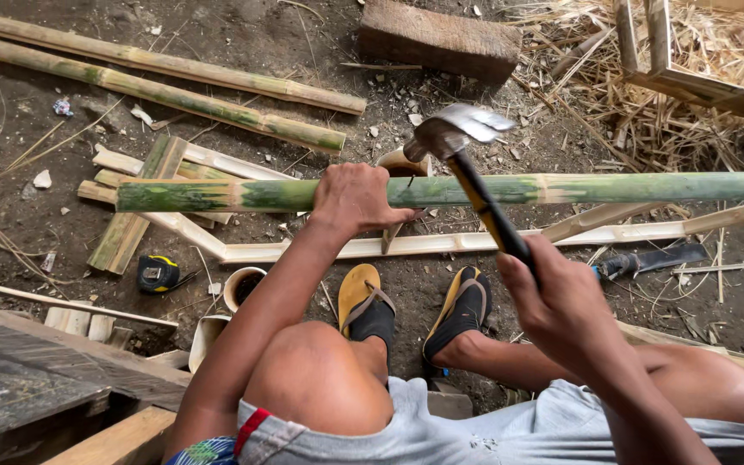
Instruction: The person sits on the ground and assembles bamboo pieces into a frame. They use a hammer to drive nails into the bamboo joints, securing the structure together.
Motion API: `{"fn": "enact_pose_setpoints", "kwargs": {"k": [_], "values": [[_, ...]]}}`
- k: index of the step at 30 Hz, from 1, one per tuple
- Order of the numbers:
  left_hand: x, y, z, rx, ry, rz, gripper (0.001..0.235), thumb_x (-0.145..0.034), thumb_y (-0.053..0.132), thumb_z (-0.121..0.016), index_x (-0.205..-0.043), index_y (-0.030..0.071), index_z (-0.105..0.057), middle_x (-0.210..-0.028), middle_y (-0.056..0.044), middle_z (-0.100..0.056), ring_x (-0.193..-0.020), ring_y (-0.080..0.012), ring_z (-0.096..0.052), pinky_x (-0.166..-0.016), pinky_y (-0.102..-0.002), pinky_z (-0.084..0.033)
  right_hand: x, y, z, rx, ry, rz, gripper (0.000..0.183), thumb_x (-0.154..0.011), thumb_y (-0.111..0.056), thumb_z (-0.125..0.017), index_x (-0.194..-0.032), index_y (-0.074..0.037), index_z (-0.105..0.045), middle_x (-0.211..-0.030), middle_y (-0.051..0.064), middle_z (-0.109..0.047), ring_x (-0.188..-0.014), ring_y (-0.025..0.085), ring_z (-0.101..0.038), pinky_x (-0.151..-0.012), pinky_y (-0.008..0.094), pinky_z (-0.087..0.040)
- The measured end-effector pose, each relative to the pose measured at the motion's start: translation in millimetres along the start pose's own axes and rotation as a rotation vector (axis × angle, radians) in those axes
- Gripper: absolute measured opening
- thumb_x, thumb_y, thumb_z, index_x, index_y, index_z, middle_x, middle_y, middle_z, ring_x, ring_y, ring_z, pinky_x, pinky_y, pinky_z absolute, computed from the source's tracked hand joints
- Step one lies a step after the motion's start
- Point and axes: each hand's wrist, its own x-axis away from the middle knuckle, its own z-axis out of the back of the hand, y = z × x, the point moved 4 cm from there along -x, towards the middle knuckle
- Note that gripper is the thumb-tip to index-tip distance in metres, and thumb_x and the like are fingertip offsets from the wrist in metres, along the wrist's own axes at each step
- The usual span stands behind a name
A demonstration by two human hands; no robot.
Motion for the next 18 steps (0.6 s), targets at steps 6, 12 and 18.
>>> {"fn": "enact_pose_setpoints", "kwargs": {"k": [6, 12, 18], "values": [[3, 3, 0, -0.023, 0.030, 0.004, 0.071, -0.069, 0.079, -0.072, -0.084, 0.010, -0.074, -0.079, -0.014, -0.073, -0.074, -0.0272, -0.072, -0.069, -0.042, -0.058, 3, -6, 12, -0.019, 0.022, 0.018, 0.024, -0.104, -0.025, -0.054, -0.095, -0.003, -0.059, -0.059, 0.005, -0.058, -0.048, 0.016, -0.054, -0.045, 0.036, -0.043], [7, 6, -5, -0.025, 0.026, -0.008, 0.069, -0.072, 0.077, -0.072, -0.085, 0.009, -0.074, -0.082, -0.014, -0.073, -0.075, -0.0270, -0.073, -0.071, -0.042, -0.059, 33, 5, 22, -0.435, 0.272, 0.299, 0.017, -0.108, -0.019, -0.051, -0.102, -0.003, -0.056, -0.066, 0.002, -0.053, -0.051, 0.010, -0.048, -0.045, 0.029, -0.041], [11, 14, -8, -0.054, 0.024, -0.024, 0.070, -0.074, 0.078, -0.071, -0.085, 0.009, -0.072, -0.078, -0.011, -0.072, -0.071, -0.0251, -0.071, -0.067, -0.042, -0.057, -7, 13, -8, 0.097, 0.011, 0.034, 0.025, -0.107, -0.023, -0.054, -0.093, -0.003, -0.057, -0.055, 0.005, -0.052, -0.047, 0.018, -0.050, -0.046, 0.034, -0.038]]}}
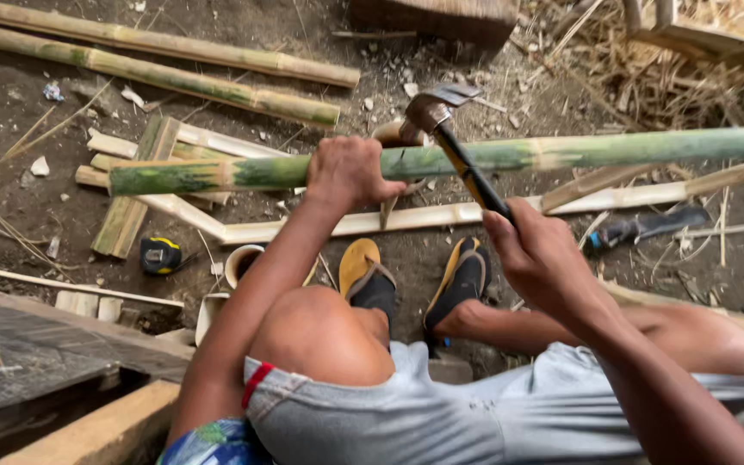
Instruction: The person sits on the ground and assembles bamboo pieces into a frame. They use a hammer to drive nails into the bamboo joints, securing the structure together.
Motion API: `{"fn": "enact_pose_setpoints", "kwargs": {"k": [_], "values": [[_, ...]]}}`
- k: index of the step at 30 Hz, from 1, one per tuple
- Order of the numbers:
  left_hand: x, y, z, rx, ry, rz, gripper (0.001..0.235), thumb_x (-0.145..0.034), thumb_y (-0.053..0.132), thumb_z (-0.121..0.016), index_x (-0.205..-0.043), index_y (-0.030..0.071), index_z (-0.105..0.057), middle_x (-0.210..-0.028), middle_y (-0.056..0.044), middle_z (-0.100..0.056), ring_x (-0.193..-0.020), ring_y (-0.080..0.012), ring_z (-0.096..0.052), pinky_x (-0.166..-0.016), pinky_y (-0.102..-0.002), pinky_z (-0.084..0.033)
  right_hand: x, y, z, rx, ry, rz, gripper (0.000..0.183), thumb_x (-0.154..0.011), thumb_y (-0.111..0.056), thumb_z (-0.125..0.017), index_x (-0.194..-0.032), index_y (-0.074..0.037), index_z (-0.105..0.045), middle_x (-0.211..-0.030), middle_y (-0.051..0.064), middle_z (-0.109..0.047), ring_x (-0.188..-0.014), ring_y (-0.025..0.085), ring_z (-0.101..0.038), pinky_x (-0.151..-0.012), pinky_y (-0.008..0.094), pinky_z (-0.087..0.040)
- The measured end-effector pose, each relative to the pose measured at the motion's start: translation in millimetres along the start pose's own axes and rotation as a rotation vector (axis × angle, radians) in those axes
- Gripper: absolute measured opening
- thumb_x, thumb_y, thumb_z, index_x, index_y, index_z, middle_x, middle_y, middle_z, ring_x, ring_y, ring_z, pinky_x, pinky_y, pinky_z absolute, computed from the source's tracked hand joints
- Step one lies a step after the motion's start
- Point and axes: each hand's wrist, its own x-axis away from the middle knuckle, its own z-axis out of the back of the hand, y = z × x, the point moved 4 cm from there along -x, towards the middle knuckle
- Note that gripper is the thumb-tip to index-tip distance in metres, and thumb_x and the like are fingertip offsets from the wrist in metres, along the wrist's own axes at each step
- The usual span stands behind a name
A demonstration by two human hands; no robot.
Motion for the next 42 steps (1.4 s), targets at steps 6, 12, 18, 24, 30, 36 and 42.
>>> {"fn": "enact_pose_setpoints", "kwargs": {"k": [6, 12, 18, 24, 30, 36, 42], "values": [[-1, -6, 3, -0.009, -0.065, 0.028, 0.070, -0.075, 0.079, -0.070, -0.084, 0.009, -0.071, -0.073, -0.009, -0.067, -0.065, -0.0219, -0.066, -0.063, -0.039, -0.055, 47, -1, 30, -1.071, 0.343, 0.235, 0.025, -0.111, -0.029, -0.051, -0.106, -0.005, -0.054, -0.069, 0.004, -0.048, -0.046, 0.009, -0.044, -0.041, 0.028, -0.034], [-3, 0, -3, -0.037, 0.025, -0.010, 0.071, -0.075, 0.079, -0.070, -0.085, 0.010, -0.073, -0.076, -0.010, -0.068, -0.069, -0.0234, -0.066, -0.064, -0.041, -0.054, -4, 21, -10, -0.070, -0.069, -0.152, 0.029, -0.105, -0.026, -0.051, -0.089, -0.002, -0.055, -0.054, 0.006, -0.054, -0.044, 0.019, -0.050, -0.042, 0.035, -0.039], [-7, -11, 0, -0.009, -0.083, 0.038, 0.068, -0.076, 0.078, -0.071, -0.085, 0.011, -0.073, -0.074, -0.009, -0.067, -0.069, -0.0209, -0.066, -0.065, -0.037, -0.053, 37, 8, 45, -0.984, 0.302, 0.196, 0.023, -0.106, -0.031, -0.047, -0.100, -0.009, -0.052, -0.067, 0.000, -0.046, -0.048, 0.008, -0.041, -0.042, 0.026, -0.034], [1, -6, -9, 0.013, -0.139, 0.027, 0.070, -0.076, 0.079, -0.070, -0.087, 0.009, -0.072, -0.074, -0.008, -0.068, -0.067, -0.0212, -0.069, -0.063, -0.037, -0.055, -22, 39, -18, 0.020, -0.007, 0.048, 0.029, -0.108, -0.028, -0.051, -0.091, -0.005, -0.053, -0.058, 0.000, -0.051, -0.045, 0.016, -0.046, -0.043, 0.034, -0.034], [-10, -15, -8, 0.001, 0.099, -0.031, 0.072, -0.068, 0.081, -0.074, -0.077, 0.010, -0.072, -0.066, -0.009, -0.065, -0.060, -0.0221, -0.065, -0.059, -0.039, -0.054, 20, 22, 34, -1.070, 0.202, 0.188, 0.024, -0.109, -0.031, -0.043, -0.099, -0.013, -0.057, -0.069, -0.003, -0.053, -0.048, 0.006, -0.046, -0.040, 0.026, -0.037], [0, -11, -5, 0.012, -0.060, 0.019, 0.080, -0.072, 0.088, -0.066, -0.078, 0.008, -0.071, -0.070, -0.008, -0.069, -0.064, -0.0210, -0.071, -0.060, -0.038, -0.057, -12, 38, -36, -0.060, -0.103, 0.030, 0.028, -0.105, -0.028, -0.050, -0.091, -0.004, -0.053, -0.056, 0.004, -0.052, -0.046, 0.017, -0.049, -0.045, 0.032, -0.038], [-9, -11, -3, 0.031, 0.048, -0.009, 0.082, -0.070, 0.090, -0.066, -0.078, 0.008, -0.071, -0.069, -0.011, -0.069, -0.065, -0.0234, -0.072, -0.061, -0.038, -0.057, 0, 19, -3, -0.589, 0.055, 0.108, 0.030, -0.108, -0.029, -0.045, -0.097, -0.001, -0.049, -0.061, 0.008, -0.046, -0.048, 0.018, -0.044, -0.041, 0.039, -0.035]]}}
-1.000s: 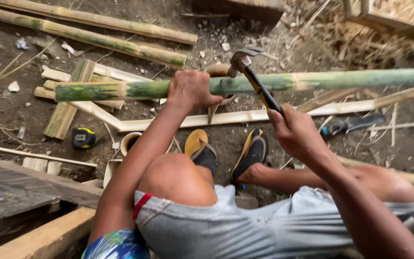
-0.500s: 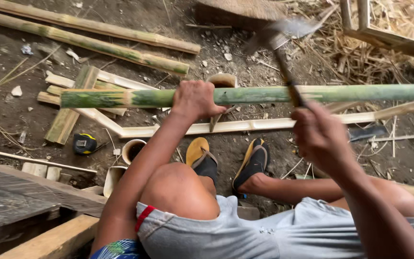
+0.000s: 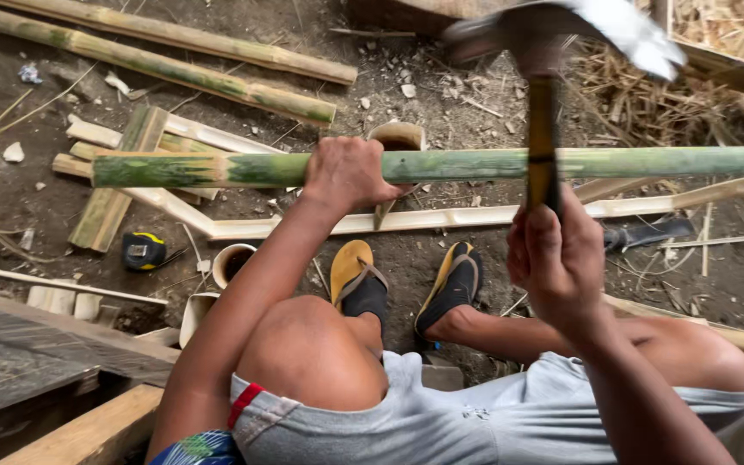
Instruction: The person sits on the ground and assembles bamboo pieces into a frame. They use a hammer to drive nails into the bamboo joints, securing the structure together.
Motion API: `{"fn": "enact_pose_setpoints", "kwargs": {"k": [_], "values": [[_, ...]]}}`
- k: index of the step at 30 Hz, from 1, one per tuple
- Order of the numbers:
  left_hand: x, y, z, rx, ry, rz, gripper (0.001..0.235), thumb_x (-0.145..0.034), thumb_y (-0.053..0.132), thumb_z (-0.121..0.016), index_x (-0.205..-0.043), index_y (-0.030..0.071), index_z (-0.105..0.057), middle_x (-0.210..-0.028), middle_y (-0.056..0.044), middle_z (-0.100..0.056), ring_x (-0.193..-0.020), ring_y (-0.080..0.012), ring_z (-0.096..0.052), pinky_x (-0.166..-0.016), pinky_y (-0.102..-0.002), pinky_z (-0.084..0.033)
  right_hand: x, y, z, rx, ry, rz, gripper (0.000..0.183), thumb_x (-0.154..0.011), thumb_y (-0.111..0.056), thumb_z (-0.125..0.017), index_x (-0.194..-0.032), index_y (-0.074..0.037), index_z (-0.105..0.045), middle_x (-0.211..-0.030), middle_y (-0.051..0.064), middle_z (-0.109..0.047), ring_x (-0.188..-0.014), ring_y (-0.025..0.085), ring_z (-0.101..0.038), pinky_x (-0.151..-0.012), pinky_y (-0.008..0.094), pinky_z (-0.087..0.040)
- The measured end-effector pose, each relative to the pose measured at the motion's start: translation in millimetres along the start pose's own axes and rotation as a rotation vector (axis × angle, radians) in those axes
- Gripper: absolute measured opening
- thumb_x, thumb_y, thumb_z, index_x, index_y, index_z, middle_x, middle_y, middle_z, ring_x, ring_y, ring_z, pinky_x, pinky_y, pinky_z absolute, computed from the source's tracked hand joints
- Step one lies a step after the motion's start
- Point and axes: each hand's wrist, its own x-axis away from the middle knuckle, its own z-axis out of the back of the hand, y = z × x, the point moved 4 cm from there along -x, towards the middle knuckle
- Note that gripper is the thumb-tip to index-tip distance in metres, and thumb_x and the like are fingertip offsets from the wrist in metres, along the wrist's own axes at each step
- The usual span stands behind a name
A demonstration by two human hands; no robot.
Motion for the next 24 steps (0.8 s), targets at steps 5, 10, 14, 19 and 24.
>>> {"fn": "enact_pose_setpoints", "kwargs": {"k": [5, 10, 14, 19, 24], "values": [[2, 6, 10, 0.017, 0.022, -0.037, 0.083, -0.071, 0.090, -0.062, -0.076, 0.008, -0.070, -0.069, -0.012, -0.069, -0.065, -0.0252, -0.071, -0.063, -0.041, -0.057, -31, 32, 0, 0.675, -0.137, -0.216, 0.036, -0.106, -0.034, -0.049, -0.092, -0.001, -0.052, -0.057, 0.012, -0.056, -0.047, 0.023, -0.052, -0.049, 0.044, -0.041], [6, 2, 12, 0.127, -0.204, 0.002, 0.078, -0.090, 0.080, -0.044, -0.082, 0.007, -0.071, -0.080, -0.016, -0.071, -0.082, -0.0316, -0.072, -0.079, -0.048, -0.055, -35, 51, 18, 0.599, -0.060, -0.384, 0.038, -0.107, -0.036, -0.048, -0.089, -0.004, -0.056, -0.061, 0.009, -0.059, -0.050, 0.022, -0.056, -0.048, 0.043, -0.044], [-24, -15, 6, 0.327, -0.249, 0.160, 0.063, -0.103, 0.057, -0.037, -0.098, 0.007, -0.076, -0.100, -0.024, -0.073, -0.098, -0.0401, -0.070, -0.095, -0.053, -0.051, -36, 68, 10, 0.419, -0.010, -0.453, 0.039, -0.105, -0.036, -0.052, -0.088, -0.002, -0.053, -0.059, 0.010, -0.056, -0.046, 0.021, -0.055, -0.044, 0.041, -0.045], [-93, -29, -20, 0.218, -0.406, 0.067, 0.030, -0.089, 0.028, -0.063, -0.104, 0.005, -0.076, -0.110, -0.022, -0.074, -0.103, -0.0360, -0.072, -0.092, -0.048, -0.056, -37, 86, 6, 0.324, 0.018, -0.434, 0.033, -0.103, -0.034, -0.052, -0.087, -0.005, -0.054, -0.057, 0.004, -0.056, -0.043, 0.016, -0.055, -0.040, 0.035, -0.044], [-180, 0, -103, -0.104, -0.448, -0.197, 0.027, -0.081, 0.011, -0.070, -0.106, 0.005, -0.076, -0.117, -0.018, -0.072, -0.108, -0.0344, -0.070, -0.088, -0.047, -0.058, -19, 107, -1, 0.152, 0.060, -0.421, 0.030, -0.102, -0.030, -0.051, -0.086, -0.006, -0.056, -0.053, 0.003, -0.054, -0.042, 0.014, -0.052, -0.039, 0.033, -0.040]]}}
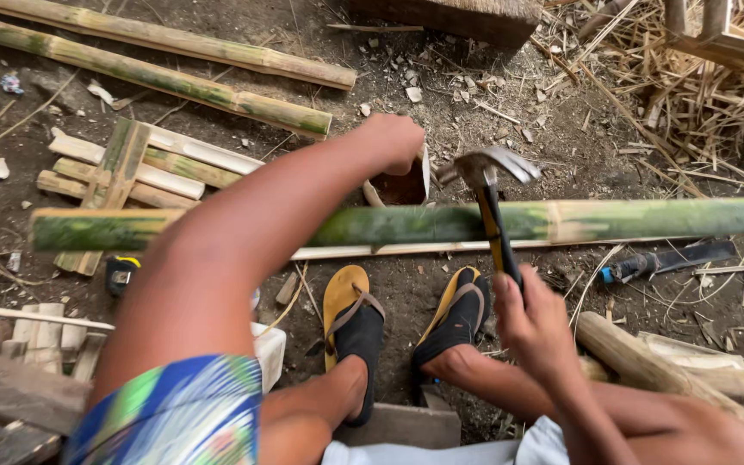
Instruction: The person sits on the ground and assembles bamboo pieces into a frame. They use a hammer to drive nails into the bamboo joints, securing the structure together.
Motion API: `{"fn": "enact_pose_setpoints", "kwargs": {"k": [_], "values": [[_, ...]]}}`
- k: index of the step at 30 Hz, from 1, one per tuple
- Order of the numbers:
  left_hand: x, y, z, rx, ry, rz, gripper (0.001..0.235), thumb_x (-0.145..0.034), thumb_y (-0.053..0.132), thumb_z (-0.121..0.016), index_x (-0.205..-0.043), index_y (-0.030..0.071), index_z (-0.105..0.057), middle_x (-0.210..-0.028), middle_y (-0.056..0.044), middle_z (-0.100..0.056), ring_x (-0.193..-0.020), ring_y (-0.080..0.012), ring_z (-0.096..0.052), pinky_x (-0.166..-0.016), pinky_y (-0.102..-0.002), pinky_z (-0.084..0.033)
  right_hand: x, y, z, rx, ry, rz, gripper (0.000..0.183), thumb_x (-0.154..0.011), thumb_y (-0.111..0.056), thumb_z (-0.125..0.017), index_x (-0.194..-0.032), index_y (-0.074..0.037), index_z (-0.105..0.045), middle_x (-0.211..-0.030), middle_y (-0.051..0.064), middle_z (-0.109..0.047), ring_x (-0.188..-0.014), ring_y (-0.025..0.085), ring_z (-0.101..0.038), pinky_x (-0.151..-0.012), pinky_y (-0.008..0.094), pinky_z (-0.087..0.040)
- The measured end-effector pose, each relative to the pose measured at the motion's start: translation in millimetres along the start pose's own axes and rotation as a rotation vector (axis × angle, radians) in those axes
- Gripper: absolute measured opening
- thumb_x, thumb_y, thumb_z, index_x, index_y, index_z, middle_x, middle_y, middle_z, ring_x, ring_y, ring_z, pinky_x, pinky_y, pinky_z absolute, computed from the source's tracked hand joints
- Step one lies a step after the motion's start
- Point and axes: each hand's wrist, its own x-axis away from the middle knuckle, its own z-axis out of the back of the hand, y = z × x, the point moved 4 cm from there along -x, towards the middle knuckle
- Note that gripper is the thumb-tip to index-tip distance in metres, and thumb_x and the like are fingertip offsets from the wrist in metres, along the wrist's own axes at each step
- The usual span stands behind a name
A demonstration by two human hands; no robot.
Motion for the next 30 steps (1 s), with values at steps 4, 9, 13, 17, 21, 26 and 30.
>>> {"fn": "enact_pose_setpoints", "kwargs": {"k": [4, 9, 13, 17, 21, 26, 30], "values": [[-81, -1, -71, -0.032, -0.060, -0.055, 0.031, -0.081, 0.012, -0.071, -0.111, 0.008, -0.076, -0.121, -0.017, -0.072, -0.112, -0.0340, -0.069, -0.091, -0.045, -0.058, 15, 21, -9, 0.012, 0.059, 0.132, 0.029, -0.101, -0.029, -0.049, -0.085, -0.007, -0.055, -0.052, -0.002, -0.054, -0.041, 0.008, -0.053, -0.040, 0.028, -0.039], [-129, -10, -152, 0.095, -0.253, 0.014, 0.038, -0.081, 0.015, -0.074, -0.118, 0.008, -0.075, -0.127, -0.017, -0.070, -0.117, -0.0325, -0.068, -0.093, -0.043, -0.057, 18, 54, -29, -0.275, 0.062, 0.090, 0.033, -0.101, -0.033, -0.050, -0.091, -0.002, -0.058, -0.055, 0.000, -0.053, -0.039, 0.007, -0.049, -0.038, 0.024, -0.035], [-133, -10, -186, 0.198, -0.273, 0.004, 0.032, -0.086, 0.019, -0.070, -0.114, 0.007, -0.078, -0.123, -0.019, -0.073, -0.113, -0.0336, -0.072, -0.092, -0.043, -0.059, 22, 78, -44, -0.535, 0.045, -0.027, 0.040, -0.099, -0.038, -0.051, -0.096, 0.002, -0.057, -0.050, 0.003, -0.052, -0.035, 0.008, -0.048, -0.034, 0.025, -0.037], [-126, -11, -211, 0.188, -0.206, 0.000, 0.026, -0.087, 0.019, -0.069, -0.109, 0.009, -0.076, -0.116, -0.016, -0.073, -0.108, -0.0336, -0.071, -0.088, -0.045, -0.058, 25, 96, -49, -0.530, 0.104, -0.134, 0.045, -0.096, -0.041, -0.055, -0.095, 0.003, -0.057, -0.045, 0.004, -0.051, -0.033, 0.009, -0.045, -0.033, 0.026, -0.035], [-112, -5, -230, 0.137, -0.100, -0.023, 0.023, -0.089, 0.013, -0.060, -0.102, 0.011, -0.079, -0.110, -0.015, -0.076, -0.104, -0.0319, -0.073, -0.086, -0.045, -0.059, 26, 100, -49, -0.436, 0.132, -0.110, 0.049, -0.096, -0.046, -0.053, -0.092, 0.002, -0.059, -0.045, 0.003, -0.053, -0.033, 0.009, -0.047, -0.033, 0.026, -0.036], [-119, -13, -220, 0.207, -0.069, 0.061, 0.023, -0.092, 0.015, -0.059, -0.105, 0.012, -0.077, -0.111, -0.014, -0.075, -0.103, -0.0324, -0.072, -0.085, -0.045, -0.058, 25, 104, -48, -0.373, 0.089, -0.120, 0.052, -0.096, -0.050, -0.052, -0.089, 0.001, -0.059, -0.047, 0.003, -0.054, -0.034, 0.008, -0.048, -0.034, 0.025, -0.036], [-128, -27, -183, 0.127, -0.060, 0.105, 0.024, -0.086, 0.012, -0.067, -0.107, 0.009, -0.076, -0.115, -0.015, -0.074, -0.106, -0.0306, -0.072, -0.086, -0.043, -0.059, 19, 90, -48, -0.389, 0.118, -0.044, 0.050, -0.096, -0.048, -0.052, -0.090, 0.001, -0.059, -0.048, 0.002, -0.053, -0.035, 0.007, -0.049, -0.034, 0.025, -0.035]]}}
